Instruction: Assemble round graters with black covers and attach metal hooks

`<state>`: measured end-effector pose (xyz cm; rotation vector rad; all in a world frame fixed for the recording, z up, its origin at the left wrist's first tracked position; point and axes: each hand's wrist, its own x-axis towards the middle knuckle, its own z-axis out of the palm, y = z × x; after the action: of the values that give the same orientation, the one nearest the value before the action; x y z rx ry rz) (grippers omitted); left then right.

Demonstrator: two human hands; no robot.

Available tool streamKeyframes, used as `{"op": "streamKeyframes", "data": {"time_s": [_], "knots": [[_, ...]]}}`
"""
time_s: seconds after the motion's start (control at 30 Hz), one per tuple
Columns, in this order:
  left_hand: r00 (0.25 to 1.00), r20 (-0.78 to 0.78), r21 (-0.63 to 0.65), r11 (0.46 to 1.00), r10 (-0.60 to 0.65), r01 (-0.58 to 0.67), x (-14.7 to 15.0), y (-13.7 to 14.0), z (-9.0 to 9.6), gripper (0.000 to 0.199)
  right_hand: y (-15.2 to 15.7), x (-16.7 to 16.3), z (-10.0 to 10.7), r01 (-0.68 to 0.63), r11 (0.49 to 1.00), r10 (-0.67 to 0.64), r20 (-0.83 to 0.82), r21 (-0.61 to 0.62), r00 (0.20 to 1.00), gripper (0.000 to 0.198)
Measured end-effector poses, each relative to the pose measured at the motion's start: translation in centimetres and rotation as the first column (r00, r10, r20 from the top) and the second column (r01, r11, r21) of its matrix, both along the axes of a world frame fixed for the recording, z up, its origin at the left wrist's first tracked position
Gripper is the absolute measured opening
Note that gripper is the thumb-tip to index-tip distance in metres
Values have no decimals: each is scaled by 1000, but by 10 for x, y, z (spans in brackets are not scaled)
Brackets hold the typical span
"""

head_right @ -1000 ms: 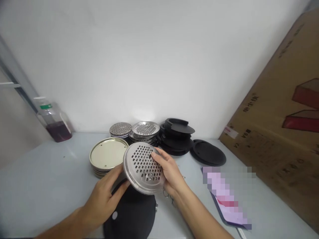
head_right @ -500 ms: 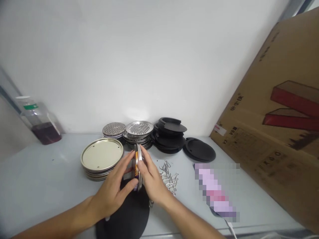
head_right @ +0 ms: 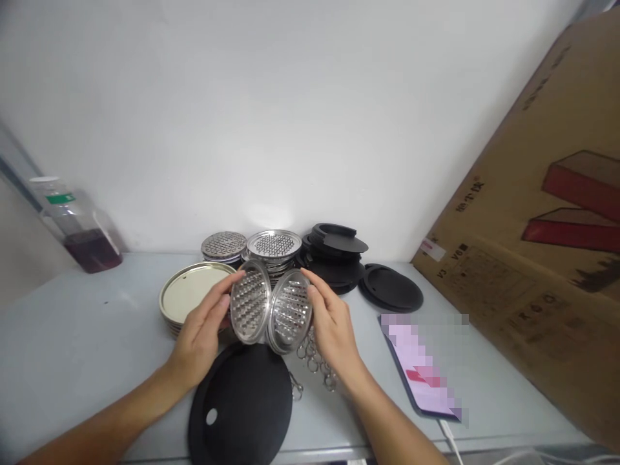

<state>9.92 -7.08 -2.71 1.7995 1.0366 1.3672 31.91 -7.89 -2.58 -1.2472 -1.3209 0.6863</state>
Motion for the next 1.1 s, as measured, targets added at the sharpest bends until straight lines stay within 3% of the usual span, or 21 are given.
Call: {"op": "streamKeyframes", "data": {"time_s": [0.13,0.27,0.37,0.47,0.6,0.7,0.83,0.93,1.1], "knots": [[985,117,-152,982,127,-109,-11,7,19,40,2,16,7,134,986,-128,-72,96,989,36],[908,366,-328,941,203,-78,-28,25,34,45,10,30,10,200,978,-183,-217,61,959,37],[757,573,-358,927,316,-116,-48,42,45,40,13,28,10,104,993,-115,-319,-53,941,34],[611,688,-322,919,391,-226,-70,55,51,33,11,13,9,-126,974,45,-386,-188,922,28],[532,723,-363,898,441,-250,-86,66,50,30,15,-13,13,-346,890,160,-504,-299,848,22],[506,730,-373,888,459,-267,-88,70,48,30,34,-25,27,-304,929,123,-598,-212,792,19],[580,695,-358,904,425,-232,-82,67,47,31,68,-35,43,-195,978,110,-597,-79,794,19],[694,625,-358,921,359,-154,-71,59,45,34,85,-37,39,-155,986,114,-410,-68,905,24],[898,424,-370,927,117,54,-48,42,34,48,73,-27,28,-64,998,58,-164,-27,985,23]]}}
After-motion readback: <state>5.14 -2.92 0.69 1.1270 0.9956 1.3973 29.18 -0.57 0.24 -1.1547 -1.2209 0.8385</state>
